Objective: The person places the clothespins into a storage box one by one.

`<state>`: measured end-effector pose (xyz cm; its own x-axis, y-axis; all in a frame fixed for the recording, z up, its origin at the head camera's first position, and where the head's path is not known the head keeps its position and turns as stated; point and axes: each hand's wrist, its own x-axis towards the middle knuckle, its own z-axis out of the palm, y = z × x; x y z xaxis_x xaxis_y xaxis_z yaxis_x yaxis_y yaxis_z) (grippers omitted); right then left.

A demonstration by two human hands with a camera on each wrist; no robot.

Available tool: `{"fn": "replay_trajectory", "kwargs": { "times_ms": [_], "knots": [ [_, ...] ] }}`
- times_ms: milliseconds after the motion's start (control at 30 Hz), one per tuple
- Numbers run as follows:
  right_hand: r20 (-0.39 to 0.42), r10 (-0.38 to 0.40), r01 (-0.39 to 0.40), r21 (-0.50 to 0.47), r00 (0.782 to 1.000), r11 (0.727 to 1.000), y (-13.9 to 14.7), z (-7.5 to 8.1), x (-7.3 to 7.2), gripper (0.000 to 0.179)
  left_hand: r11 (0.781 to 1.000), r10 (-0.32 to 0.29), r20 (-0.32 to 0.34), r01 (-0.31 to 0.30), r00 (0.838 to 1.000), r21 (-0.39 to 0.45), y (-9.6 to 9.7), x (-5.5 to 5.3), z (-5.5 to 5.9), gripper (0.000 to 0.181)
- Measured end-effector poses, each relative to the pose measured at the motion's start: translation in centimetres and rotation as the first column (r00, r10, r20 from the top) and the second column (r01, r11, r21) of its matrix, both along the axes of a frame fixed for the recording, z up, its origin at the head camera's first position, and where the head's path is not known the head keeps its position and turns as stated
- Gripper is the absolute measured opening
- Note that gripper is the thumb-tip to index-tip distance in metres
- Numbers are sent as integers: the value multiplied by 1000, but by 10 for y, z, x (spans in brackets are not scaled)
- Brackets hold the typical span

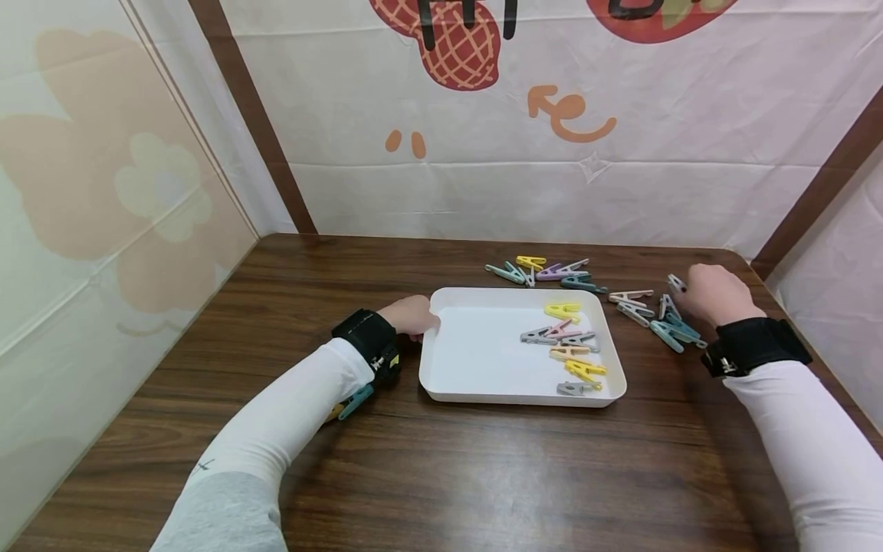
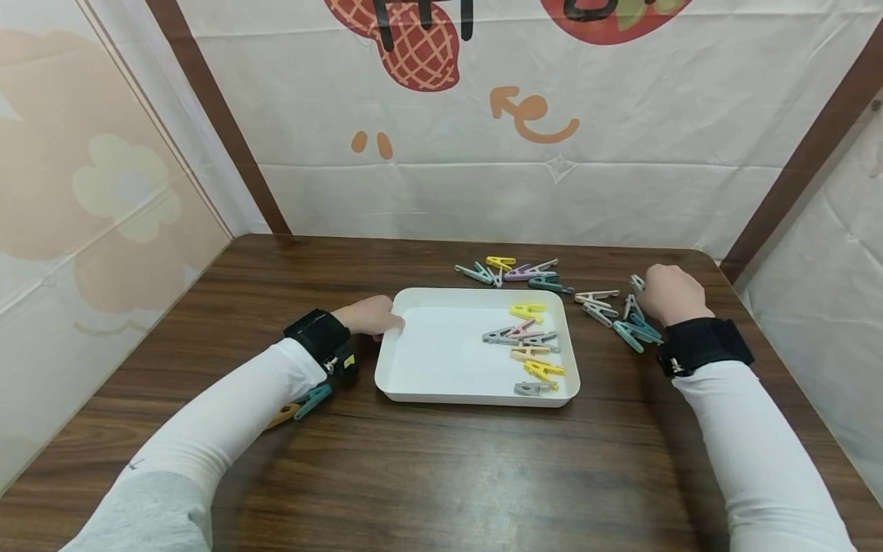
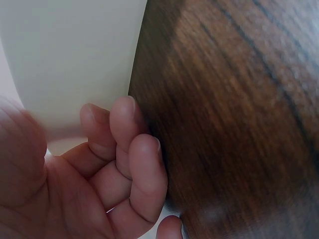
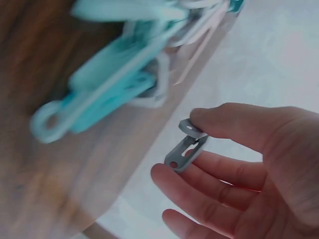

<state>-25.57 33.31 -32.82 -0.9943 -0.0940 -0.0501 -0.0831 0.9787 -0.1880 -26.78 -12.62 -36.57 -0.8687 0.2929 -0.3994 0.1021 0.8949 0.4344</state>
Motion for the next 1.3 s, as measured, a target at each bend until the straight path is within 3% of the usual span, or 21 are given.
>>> {"fn": "replay_trajectory", "kwargs": {
  "times_ms": [133, 333, 600, 933, 1100, 1300],
  "knots": [
    [-61, 49, -49, -9, 997, 999, -20, 9, -3, 21, 1000, 5, 3, -5, 1000, -2, 0, 1, -1, 20],
    [-51, 120, -122, -26, 991, 992, -57, 21, -5, 14, 1000, -3, -9, 3, 1000, -7, 0, -1, -2, 21],
    [-97, 285, -286, 5, 954, 958, -106, 21, -3, 16, 1000, -3, -14, 3, 1000, 2, -2, -1, -3, 21],
    [-50, 479, -474, 77, 877, 877, -152, 12, 0, 22, 1000, 10, -6, -10, 1000, 4, -1, 1, -2, 21],
    [-11, 559, -549, 173, 829, 818, -171, 7, 0, 20, 1000, 9, -10, -9, 1000, 10, -1, 1, -1, 20],
    [21, 606, -581, 313, 795, 751, -187, -2, -5, 17, 1000, 19, -5, -19, 1000, 5, -1, 3, 1, 20]
  ]
}}
